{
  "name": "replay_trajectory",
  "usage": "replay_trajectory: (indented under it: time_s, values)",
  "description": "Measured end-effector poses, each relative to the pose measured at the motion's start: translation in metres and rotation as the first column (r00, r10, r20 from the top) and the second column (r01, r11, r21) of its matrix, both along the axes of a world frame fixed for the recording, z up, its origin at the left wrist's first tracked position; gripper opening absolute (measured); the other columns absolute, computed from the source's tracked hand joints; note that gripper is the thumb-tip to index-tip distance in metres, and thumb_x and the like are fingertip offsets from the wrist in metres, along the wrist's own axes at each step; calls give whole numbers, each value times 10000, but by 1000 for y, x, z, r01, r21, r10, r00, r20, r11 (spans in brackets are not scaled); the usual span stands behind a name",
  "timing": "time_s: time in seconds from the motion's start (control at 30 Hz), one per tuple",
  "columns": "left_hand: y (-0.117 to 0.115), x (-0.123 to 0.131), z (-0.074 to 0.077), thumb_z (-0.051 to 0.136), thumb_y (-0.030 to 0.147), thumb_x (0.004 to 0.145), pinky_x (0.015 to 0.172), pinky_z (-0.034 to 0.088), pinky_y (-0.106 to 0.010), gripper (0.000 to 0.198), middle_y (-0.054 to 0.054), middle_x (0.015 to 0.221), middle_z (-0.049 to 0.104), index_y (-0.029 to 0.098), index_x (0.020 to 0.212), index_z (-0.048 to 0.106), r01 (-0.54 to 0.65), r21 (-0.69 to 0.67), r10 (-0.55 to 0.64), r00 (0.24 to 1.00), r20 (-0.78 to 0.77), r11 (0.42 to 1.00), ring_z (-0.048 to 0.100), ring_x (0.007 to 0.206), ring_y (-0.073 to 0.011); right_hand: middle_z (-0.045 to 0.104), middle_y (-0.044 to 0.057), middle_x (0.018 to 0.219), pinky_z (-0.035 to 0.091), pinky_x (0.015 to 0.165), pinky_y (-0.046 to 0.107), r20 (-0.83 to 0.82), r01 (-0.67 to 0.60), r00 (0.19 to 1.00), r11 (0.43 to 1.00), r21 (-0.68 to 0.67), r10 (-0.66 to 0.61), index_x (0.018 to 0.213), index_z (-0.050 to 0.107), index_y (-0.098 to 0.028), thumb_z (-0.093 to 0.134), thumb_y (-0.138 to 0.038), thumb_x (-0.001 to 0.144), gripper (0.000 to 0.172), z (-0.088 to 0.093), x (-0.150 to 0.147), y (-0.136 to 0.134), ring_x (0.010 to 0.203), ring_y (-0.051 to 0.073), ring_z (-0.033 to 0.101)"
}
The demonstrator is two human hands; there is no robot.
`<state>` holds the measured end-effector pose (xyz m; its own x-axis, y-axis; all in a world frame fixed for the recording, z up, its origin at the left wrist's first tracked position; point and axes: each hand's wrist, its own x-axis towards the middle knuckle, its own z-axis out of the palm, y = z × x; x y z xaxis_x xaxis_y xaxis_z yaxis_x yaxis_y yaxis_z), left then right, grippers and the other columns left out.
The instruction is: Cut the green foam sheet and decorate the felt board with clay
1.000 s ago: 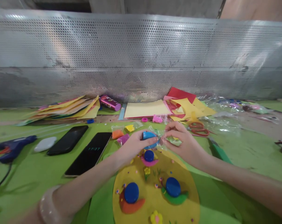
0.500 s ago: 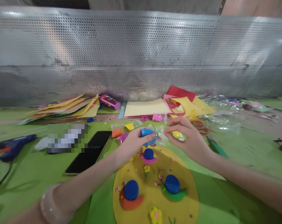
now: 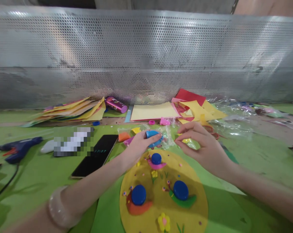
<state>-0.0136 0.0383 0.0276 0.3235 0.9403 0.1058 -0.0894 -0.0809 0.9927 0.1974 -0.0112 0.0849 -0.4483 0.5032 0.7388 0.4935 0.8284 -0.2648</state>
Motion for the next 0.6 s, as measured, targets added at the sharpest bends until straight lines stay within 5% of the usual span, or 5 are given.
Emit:
replay_trajectory:
  time_s: [0.37,0.6]
  values:
    - [5,-1,0,639,338,963,812,579,-389,256,-73,1101,646,140,1123,619,1,-32,0,999,43,999,658,936,-202,661,8,845,548,668,278,5,-76,997,969,-235,80,894,616,-176,568,-157,948,75,5,-3,-11,736,150,639]
    - [5,-3,3,634,344,966,810,576,-386,253,-71,1090,647,140,1115,620,-7,-51,9,999,35,999,657,928,-199,690,27,915,572,699,287,19,-88,995,942,-323,99,965,643,-162,571,-185,954,76,-2,-4,-10,796,161,671]
